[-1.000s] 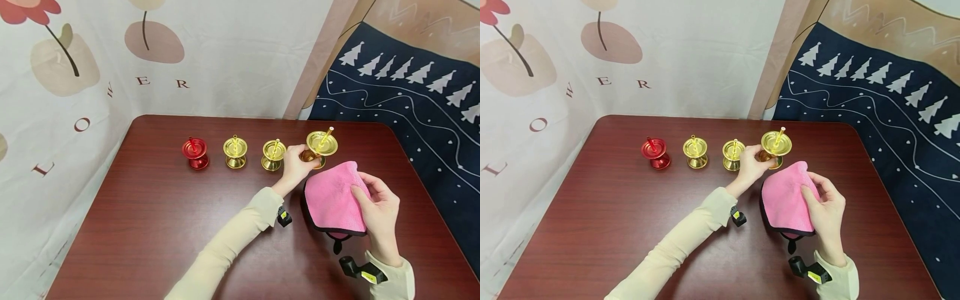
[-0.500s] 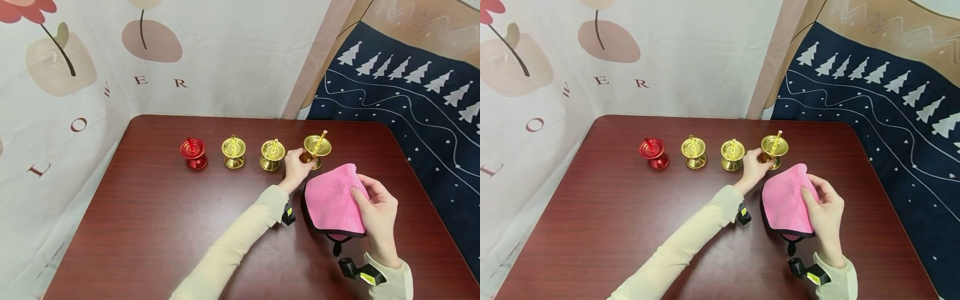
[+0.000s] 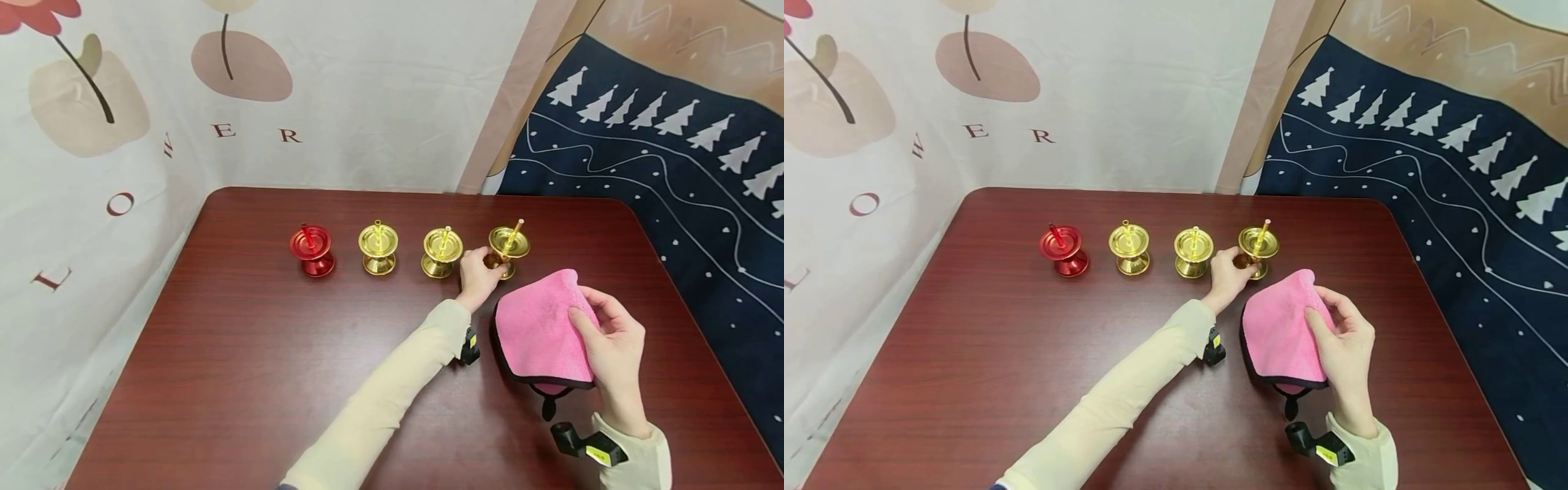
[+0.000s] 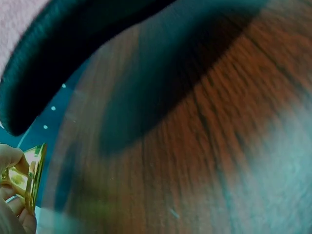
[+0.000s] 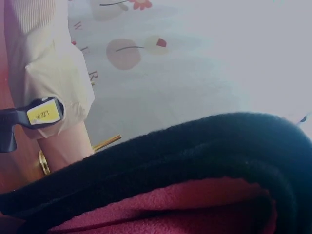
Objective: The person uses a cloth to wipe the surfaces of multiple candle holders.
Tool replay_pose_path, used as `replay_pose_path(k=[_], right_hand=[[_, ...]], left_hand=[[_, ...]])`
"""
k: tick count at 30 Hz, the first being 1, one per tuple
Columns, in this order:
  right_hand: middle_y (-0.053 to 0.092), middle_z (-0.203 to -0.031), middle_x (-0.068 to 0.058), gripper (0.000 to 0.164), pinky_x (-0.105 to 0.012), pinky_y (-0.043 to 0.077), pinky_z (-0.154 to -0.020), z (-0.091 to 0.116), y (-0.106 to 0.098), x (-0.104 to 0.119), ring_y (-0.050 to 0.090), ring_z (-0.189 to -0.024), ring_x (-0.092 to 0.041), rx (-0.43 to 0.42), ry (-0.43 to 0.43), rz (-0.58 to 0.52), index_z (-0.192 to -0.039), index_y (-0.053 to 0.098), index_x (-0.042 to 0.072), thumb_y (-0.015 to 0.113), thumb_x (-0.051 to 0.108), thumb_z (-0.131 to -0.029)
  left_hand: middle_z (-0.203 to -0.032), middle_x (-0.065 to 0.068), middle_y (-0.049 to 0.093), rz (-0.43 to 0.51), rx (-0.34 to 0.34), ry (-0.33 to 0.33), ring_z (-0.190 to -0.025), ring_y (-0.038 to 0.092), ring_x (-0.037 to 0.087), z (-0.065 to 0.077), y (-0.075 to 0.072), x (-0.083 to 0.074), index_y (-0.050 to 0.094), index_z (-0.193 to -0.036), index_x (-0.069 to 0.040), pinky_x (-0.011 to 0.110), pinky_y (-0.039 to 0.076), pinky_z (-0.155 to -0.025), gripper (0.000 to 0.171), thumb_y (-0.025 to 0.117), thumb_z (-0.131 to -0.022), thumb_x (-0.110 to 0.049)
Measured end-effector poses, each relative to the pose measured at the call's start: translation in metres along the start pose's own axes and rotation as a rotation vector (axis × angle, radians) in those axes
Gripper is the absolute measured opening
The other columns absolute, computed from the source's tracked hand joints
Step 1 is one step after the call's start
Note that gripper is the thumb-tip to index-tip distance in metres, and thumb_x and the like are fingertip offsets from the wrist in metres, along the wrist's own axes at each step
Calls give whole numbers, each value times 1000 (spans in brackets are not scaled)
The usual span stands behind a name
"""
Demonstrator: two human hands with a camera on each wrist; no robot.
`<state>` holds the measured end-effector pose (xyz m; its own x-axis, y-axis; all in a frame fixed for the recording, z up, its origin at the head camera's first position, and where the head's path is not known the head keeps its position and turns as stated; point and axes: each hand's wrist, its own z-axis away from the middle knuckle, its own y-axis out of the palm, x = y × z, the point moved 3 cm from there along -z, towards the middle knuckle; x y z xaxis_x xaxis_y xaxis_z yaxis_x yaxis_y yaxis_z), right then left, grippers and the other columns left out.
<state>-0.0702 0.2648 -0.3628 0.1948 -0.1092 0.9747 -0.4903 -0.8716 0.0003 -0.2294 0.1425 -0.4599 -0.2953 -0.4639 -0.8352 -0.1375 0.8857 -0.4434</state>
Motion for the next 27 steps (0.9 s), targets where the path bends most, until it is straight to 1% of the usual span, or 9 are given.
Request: replay_pose_path(k=[4, 7, 13, 17, 20, 25, 27], right_hand=[[67, -83, -3, 26, -15, 49, -57, 0, 2, 0, 57, -67, -12, 10, 3, 19, -104, 65, -8, 62, -14, -79], [67, -84, -3, 26, -15, 49, -57, 0, 3, 0, 57, -67, -12, 17, -6, 19, -104, 65, -9, 62, -14, -79], [67, -84, -3, 26, -15, 49, -57, 0, 3, 0, 57, -68, -12, 17, -5, 26, -105, 65, -9, 62, -14, -80], [67, -84, -3, 26, -15, 49, -57, 1, 2, -1, 57, -68, -12, 12, 4, 42, -105, 65, -8, 62, -13, -80], [67, -84, -3, 26, -15, 49, -57, 1, 2, -1, 57, -68, -12, 10, 7, 46, -105, 65, -8, 62, -13, -80], [67, -86, -2, 26, -16, 49, -58, 0, 1, -1, 58, -70, -13, 5, 22, 56, -106, 65, -6, 63, -11, -81], [67, -86, -2, 26, -16, 49, -59, 0, 0, -1, 58, -71, -13, 3, 27, 59, -106, 65, -6, 63, -10, -81]], left_hand=[[-80, 5, 70, -49, 5, -2, -78, 57, 21, -1, 1, 4, 72, -88, -6, 26, 45, -69, 24, 82, -68, -17], [-83, 4, 70, -85, 21, -14, -79, 58, 21, -2, 2, 5, 72, -90, -7, 26, 46, -70, 26, 81, -69, -18], [-89, 3, 71, -126, 54, -28, -81, 58, 19, -3, 7, 9, 72, -94, -7, 25, 46, -73, 29, 81, -70, -20], [-91, 4, 70, -132, 49, -24, -84, 59, 20, -3, 9, 11, 72, -94, -6, 26, 46, -75, 29, 81, -70, -19], [-94, 5, 68, -129, 35, -19, -88, 59, 20, -3, 9, 12, 71, -91, -5, 25, 47, -78, 27, 81, -70, -18], [-97, 6, 62, -115, 32, -33, -93, 59, 20, -3, 12, 14, 70, -86, -4, 24, 46, -81, 23, 81, -70, -18], [-97, 7, 62, -106, 34, -37, -93, 59, 20, -3, 13, 15, 70, -86, -3, 24, 46, -81, 24, 81, -70, -17]])
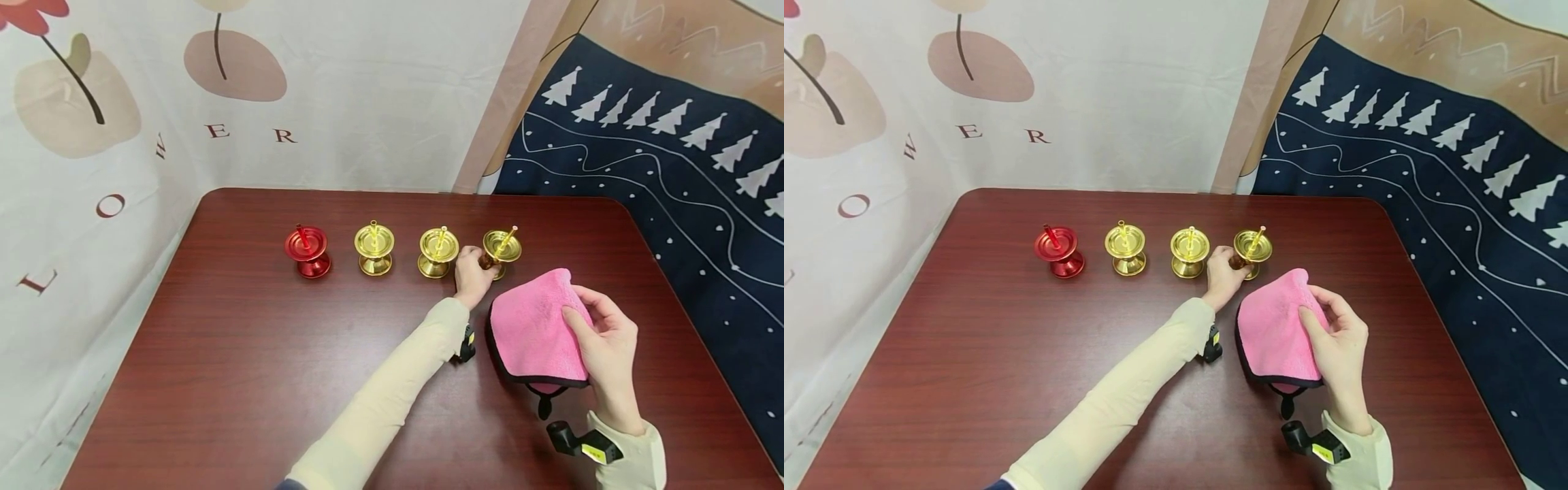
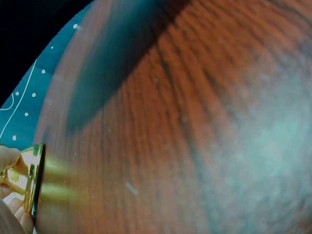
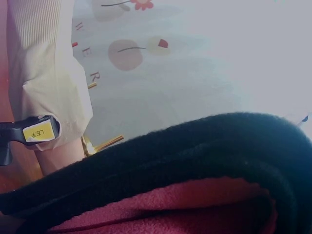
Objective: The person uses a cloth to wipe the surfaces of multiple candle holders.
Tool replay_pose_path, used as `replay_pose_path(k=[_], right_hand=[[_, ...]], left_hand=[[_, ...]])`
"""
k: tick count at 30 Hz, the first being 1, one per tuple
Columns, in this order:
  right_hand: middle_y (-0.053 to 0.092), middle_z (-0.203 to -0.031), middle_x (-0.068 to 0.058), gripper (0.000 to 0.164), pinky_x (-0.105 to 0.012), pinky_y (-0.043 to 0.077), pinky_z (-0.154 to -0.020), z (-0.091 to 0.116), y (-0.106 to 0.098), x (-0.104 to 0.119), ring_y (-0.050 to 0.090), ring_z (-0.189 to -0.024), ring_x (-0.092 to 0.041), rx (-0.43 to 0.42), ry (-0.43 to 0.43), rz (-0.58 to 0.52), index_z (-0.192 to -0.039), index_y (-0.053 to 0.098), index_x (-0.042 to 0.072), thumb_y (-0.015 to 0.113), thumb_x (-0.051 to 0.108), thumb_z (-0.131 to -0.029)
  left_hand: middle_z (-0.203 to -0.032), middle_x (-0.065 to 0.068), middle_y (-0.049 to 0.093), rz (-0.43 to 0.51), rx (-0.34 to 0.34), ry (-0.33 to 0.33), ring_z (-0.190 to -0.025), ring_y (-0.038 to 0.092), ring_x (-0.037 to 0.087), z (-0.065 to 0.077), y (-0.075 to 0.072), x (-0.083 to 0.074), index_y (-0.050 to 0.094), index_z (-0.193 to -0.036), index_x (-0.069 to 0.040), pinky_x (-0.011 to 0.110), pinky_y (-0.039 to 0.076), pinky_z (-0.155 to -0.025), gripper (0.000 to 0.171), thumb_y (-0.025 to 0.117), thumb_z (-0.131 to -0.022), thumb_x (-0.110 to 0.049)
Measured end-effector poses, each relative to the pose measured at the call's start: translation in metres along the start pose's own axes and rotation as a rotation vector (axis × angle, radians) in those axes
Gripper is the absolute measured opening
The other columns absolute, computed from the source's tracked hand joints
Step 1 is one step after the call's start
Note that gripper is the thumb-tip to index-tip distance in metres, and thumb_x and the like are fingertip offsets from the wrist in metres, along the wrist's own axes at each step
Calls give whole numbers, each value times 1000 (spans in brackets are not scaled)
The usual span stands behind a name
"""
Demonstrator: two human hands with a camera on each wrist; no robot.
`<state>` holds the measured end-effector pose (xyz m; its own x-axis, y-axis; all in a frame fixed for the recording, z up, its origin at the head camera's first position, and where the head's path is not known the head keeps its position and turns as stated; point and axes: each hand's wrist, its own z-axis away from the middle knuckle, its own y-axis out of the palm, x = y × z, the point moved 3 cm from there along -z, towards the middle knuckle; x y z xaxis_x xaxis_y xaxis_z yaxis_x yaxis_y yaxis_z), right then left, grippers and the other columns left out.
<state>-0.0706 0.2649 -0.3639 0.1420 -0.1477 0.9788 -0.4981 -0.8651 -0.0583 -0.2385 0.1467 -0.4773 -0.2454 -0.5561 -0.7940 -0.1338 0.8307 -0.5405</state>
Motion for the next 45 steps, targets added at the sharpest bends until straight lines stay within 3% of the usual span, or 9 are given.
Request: replay_pose_path(k=[13, 19, 21, 26, 34, 39, 45], right_hand=[[68, -87, -1, 26, -15, 50, -60, -2, 4, 0, 58, -71, -12, 8, -21, 7, -106, 65, -7, 63, -10, -81], [68, -87, -2, 26, -16, 50, -60, -2, 5, 0, 58, -72, -13, 15, -21, 3, -107, 65, -7, 63, -10, -81], [68, -88, -2, 26, -16, 50, -60, -2, 5, -1, 58, -72, -13, 18, -21, 1, -107, 65, -6, 63, -9, -81], [67, -89, -3, 26, -17, 51, -60, -4, 6, -1, 59, -72, -14, 19, -19, -20, -108, 65, -6, 64, -8, -82], [68, -91, -5, 29, -17, 51, -62, -8, 8, -1, 59, -73, -14, 28, -91, -98, -110, 63, -9, 62, -12, -81], [68, -91, -5, 28, -17, 51, -62, -9, 10, 0, 60, -74, -14, 38, -92, -120, -109, 63, -10, 62, -13, -80], [68, -90, -4, 28, -16, 51, -62, -9, 13, -1, 59, -73, -13, 35, -80, -96, -108, 64, -9, 61, -13, -80]], left_hand=[[-98, 3, 65, -50, 33, -22, -96, 58, 18, -3, 0, 8, 71, -93, -8, 25, 47, -80, 30, 81, -70, -24], [-110, 6, 63, 38, 73, -34, -105, 56, 21, 3, -3, 10, 64, -113, -5, 27, 44, -88, 50, 82, -69, -20], [-111, 8, 62, 66, 74, -18, -105, 57, 23, 7, -6, 9, 63, -112, -2, 28, 44, -89, 50, 82, -68, -18], [-109, 11, 63, 87, 86, 7, -104, 58, 24, 19, -19, 8, 63, -109, 1, 28, 43, -91, 46, 79, -70, -16], [-109, 13, 64, 123, 132, -72, -107, 56, 28, 37, -46, 14, 63, -111, 2, 35, 39, -95, 45, 78, -72, -14], [-107, 14, 64, 126, 101, -87, -106, 56, 31, 40, -62, 21, 64, -110, 2, 38, 40, -93, 45, 79, -71, -15], [-98, 15, 64, 159, 4, -42, -96, 59, 30, 40, -78, 29, 65, -99, 3, 34, 44, -87, 36, 78, -70, -13]])
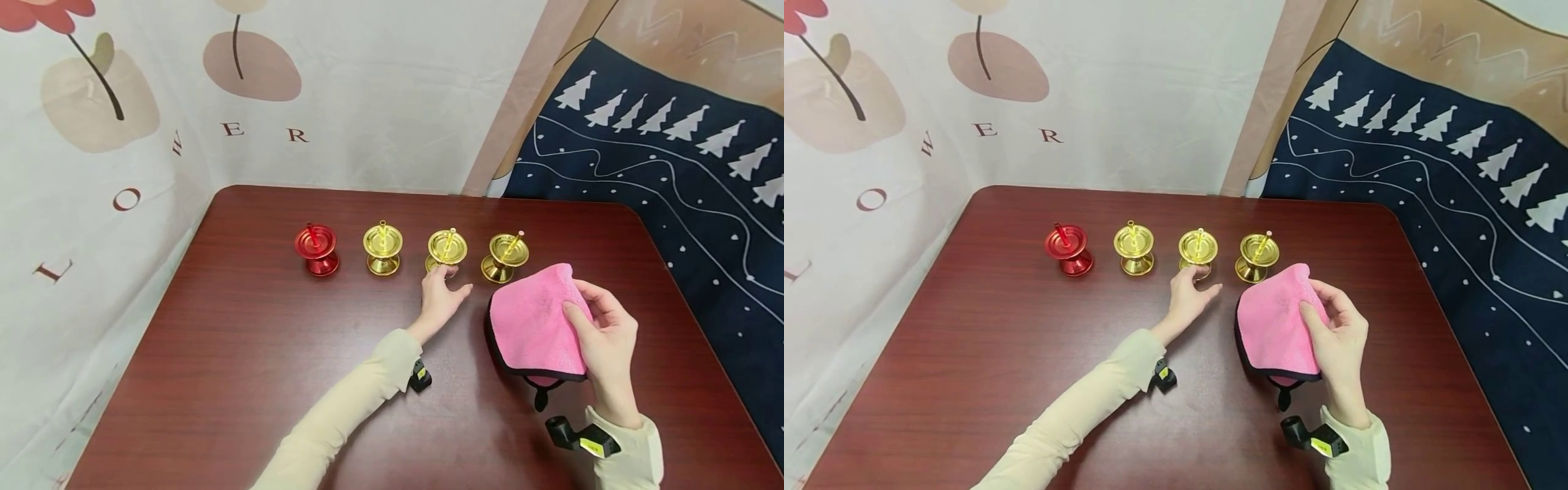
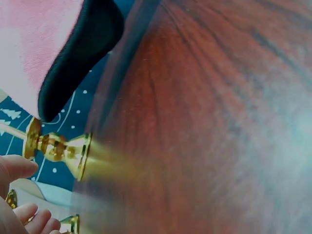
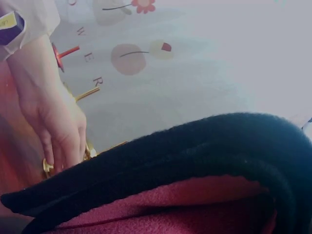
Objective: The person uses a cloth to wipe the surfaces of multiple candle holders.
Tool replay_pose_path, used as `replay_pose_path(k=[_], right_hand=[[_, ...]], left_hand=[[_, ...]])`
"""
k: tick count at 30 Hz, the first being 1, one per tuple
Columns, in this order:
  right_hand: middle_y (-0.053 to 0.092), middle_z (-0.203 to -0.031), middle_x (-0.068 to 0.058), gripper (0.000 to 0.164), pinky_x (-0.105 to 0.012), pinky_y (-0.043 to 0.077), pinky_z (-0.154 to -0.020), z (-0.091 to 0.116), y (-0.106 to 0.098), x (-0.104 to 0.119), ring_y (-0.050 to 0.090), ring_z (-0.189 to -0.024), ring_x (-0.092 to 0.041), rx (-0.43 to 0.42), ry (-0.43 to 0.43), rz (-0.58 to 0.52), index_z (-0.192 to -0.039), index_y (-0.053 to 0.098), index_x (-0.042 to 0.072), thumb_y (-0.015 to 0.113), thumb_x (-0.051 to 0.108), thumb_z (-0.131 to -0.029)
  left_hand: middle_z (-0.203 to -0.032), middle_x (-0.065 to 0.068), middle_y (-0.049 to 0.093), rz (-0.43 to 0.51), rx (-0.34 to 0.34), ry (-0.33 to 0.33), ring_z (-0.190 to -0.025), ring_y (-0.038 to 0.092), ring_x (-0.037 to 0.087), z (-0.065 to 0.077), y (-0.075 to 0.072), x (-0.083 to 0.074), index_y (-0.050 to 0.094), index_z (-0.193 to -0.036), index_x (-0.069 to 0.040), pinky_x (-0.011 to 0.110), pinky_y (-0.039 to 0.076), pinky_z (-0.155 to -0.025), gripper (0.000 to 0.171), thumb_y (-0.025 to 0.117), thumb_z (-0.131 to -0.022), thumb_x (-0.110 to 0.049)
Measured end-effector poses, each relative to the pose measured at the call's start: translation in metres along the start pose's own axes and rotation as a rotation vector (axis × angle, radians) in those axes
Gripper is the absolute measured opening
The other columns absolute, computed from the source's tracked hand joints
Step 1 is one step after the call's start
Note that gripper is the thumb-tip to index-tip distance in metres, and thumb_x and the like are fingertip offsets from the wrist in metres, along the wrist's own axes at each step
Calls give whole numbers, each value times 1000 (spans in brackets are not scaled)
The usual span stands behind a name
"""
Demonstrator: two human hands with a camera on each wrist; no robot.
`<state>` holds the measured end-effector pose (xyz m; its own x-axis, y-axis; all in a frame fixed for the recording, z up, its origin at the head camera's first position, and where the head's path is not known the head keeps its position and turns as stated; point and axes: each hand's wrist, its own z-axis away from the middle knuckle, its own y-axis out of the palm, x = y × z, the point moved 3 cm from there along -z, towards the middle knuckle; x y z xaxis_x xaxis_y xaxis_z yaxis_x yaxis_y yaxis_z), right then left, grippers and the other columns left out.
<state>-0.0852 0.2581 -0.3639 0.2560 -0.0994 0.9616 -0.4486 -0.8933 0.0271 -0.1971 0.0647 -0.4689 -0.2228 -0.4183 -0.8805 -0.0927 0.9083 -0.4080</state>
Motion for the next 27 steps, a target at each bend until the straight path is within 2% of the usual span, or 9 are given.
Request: replay_pose_path(k=[3, 6, 11, 14, 17, 21, 27], right_hand=[[68, -89, -3, 28, -15, 50, -62, 0, 0, -1, 59, -73, -12, 8, -28, -19, -107, 64, -10, 61, -15, -80], [68, -90, -3, 35, -15, 50, -64, 0, 1, -2, 60, -74, -11, 35, -69, -76, -113, 61, -10, 59, -19, -78], [67, -90, -3, 48, -14, 50, -64, -1, 1, -4, 61, -74, -11, 62, -82, -114, -124, 55, -5, 56, -21, -79], [66, -89, -2, 49, -14, 49, -63, -1, 2, -5, 60, -74, -11, 69, -68, -71, -126, 55, -5, 55, -20, -80], [65, -90, -1, 46, -14, 48, -63, -2, 3, -7, 59, -76, -10, 80, -69, -8, -125, 55, -5, 54, -19, -81], [63, -91, 0, 44, -14, 46, -64, -2, 5, -8, 57, -78, -11, 88, -69, 47, -124, 57, -4, 53, -17, -82], [61, -93, 0, 44, -15, 46, -66, -2, 5, -10, 55, -81, -12, 87, -62, 83, -125, 57, -2, 51, -17, -83]], left_hand=[[-92, 14, 65, 23, -50, -12, -90, 60, 29, -3, -6, 3, 65, -93, 3, 33, 45, -82, 31, 78, -69, -12], [-88, 15, 65, 41, -107, -59, -84, 61, 28, -7, -10, 9, 63, -89, 2, 32, 47, -77, 29, 78, -69, -10], [-92, 16, 62, 64, -168, -131, -84, 60, 28, -15, -15, 17, 56, -96, 2, 34, 47, -77, 36, 78, -69, -7], [-98, 16, 59, 58, -167, -163, -91, 57, 29, -20, -16, 20, 55, -104, 1, 35, 45, -82, 43, 78, -68, -8], [-102, 14, 57, 5, -141, -177, -98, 54, 29, -25, -15, 22, 57, -108, 0, 37, 41, -87, 46, 79, -68, -11], [-103, 14, 59, -58, -107, -160, -102, 51, 29, -31, -14, 22, 61, -106, 0, 39, 39, -90, 45, 80, -68, -13], [-100, 13, 60, -103, -85, -145, -98, 51, 29, -36, -12, 23, 63, -101, 0, 38, 41, -86, 40, 80, -68, -13]])
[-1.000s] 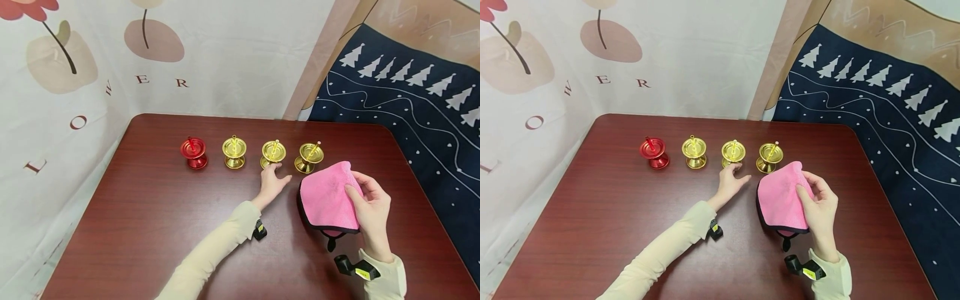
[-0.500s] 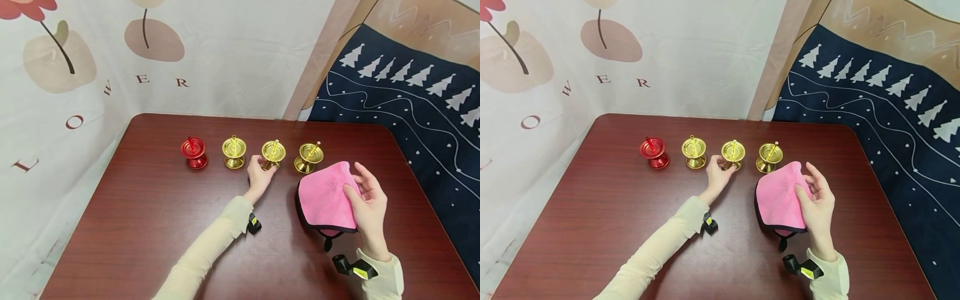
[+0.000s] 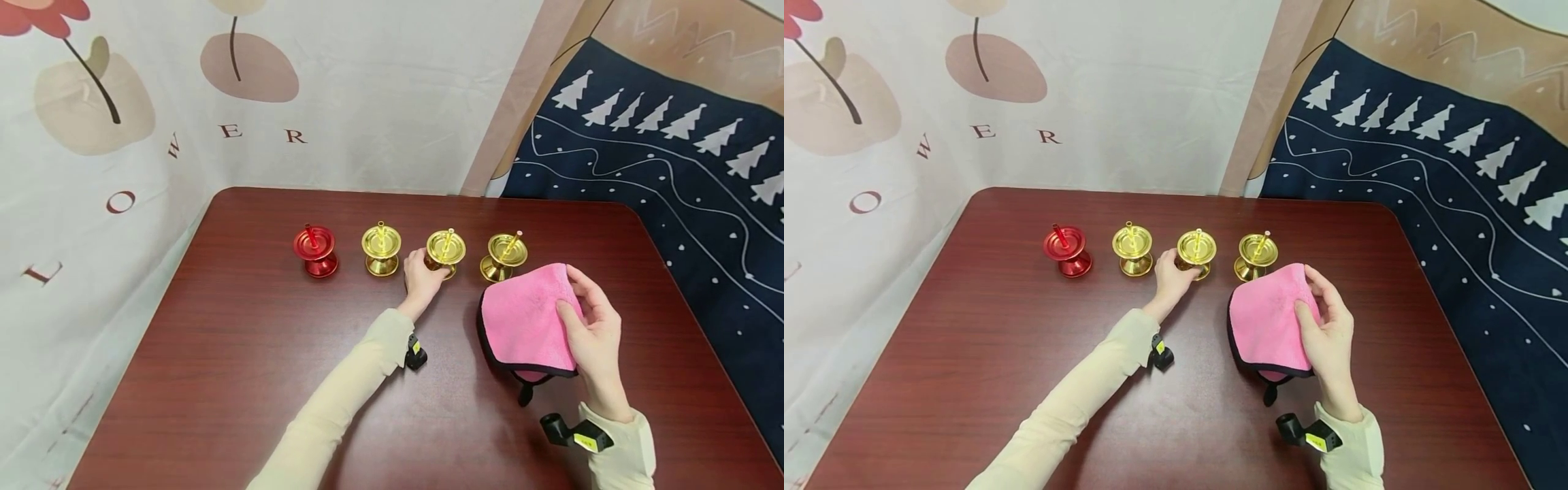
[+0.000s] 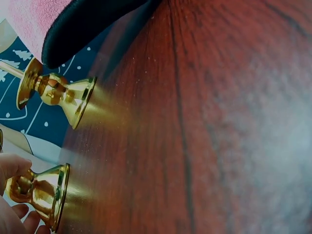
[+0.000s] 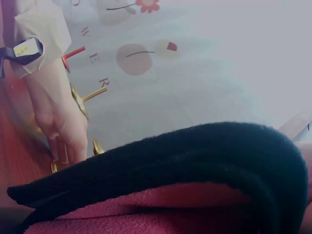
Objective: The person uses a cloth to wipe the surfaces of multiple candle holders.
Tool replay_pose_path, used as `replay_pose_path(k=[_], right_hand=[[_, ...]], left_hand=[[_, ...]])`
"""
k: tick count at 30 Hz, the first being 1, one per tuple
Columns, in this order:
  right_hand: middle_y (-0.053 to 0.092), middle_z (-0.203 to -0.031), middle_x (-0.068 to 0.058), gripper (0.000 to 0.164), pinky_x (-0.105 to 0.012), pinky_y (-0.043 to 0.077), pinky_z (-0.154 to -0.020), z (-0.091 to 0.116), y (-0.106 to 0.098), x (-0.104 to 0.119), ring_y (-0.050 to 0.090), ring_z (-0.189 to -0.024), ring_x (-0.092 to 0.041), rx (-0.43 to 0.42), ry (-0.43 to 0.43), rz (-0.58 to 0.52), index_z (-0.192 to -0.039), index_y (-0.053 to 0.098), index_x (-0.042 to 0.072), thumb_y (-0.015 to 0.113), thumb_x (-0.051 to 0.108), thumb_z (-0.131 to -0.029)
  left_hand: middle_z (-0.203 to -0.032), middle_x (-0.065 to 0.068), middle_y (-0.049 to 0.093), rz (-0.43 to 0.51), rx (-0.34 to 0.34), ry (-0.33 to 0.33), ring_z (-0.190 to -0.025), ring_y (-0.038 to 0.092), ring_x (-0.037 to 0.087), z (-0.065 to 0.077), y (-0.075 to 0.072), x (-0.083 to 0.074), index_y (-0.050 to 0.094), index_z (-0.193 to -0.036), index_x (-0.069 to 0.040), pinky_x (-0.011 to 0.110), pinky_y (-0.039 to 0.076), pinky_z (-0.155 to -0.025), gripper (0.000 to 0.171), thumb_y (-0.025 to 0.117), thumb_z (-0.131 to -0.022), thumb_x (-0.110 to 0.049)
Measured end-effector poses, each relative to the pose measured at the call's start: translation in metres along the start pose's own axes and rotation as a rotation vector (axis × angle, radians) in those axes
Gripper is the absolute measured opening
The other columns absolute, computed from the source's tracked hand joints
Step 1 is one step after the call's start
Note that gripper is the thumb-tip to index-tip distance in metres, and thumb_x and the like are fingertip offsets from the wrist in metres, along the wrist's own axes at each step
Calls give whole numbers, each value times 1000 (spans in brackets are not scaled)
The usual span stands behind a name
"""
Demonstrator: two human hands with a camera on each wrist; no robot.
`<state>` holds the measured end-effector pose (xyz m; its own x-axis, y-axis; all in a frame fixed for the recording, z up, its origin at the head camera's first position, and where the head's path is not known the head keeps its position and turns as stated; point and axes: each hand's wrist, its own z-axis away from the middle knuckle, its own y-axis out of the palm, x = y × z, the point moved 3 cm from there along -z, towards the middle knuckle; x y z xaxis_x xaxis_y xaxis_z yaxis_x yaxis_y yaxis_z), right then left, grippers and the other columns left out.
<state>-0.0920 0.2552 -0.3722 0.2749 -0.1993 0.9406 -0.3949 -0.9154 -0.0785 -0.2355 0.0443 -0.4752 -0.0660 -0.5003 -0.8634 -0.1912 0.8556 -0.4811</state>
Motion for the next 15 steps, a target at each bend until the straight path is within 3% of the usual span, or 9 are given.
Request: replay_pose_path(k=[15], right_hand=[[62, -90, -2, 43, -15, 46, -65, -1, 3, 0, 56, -78, -12, 6, -9, -74, -121, 57, -8, 51, -21, -81]], left_hand=[[-93, 12, 62, -28, -39, 80, -92, 55, 29, -3, 0, 7, 68, -89, -1, 38, 42, -83, 27, 79, -67, -13]])
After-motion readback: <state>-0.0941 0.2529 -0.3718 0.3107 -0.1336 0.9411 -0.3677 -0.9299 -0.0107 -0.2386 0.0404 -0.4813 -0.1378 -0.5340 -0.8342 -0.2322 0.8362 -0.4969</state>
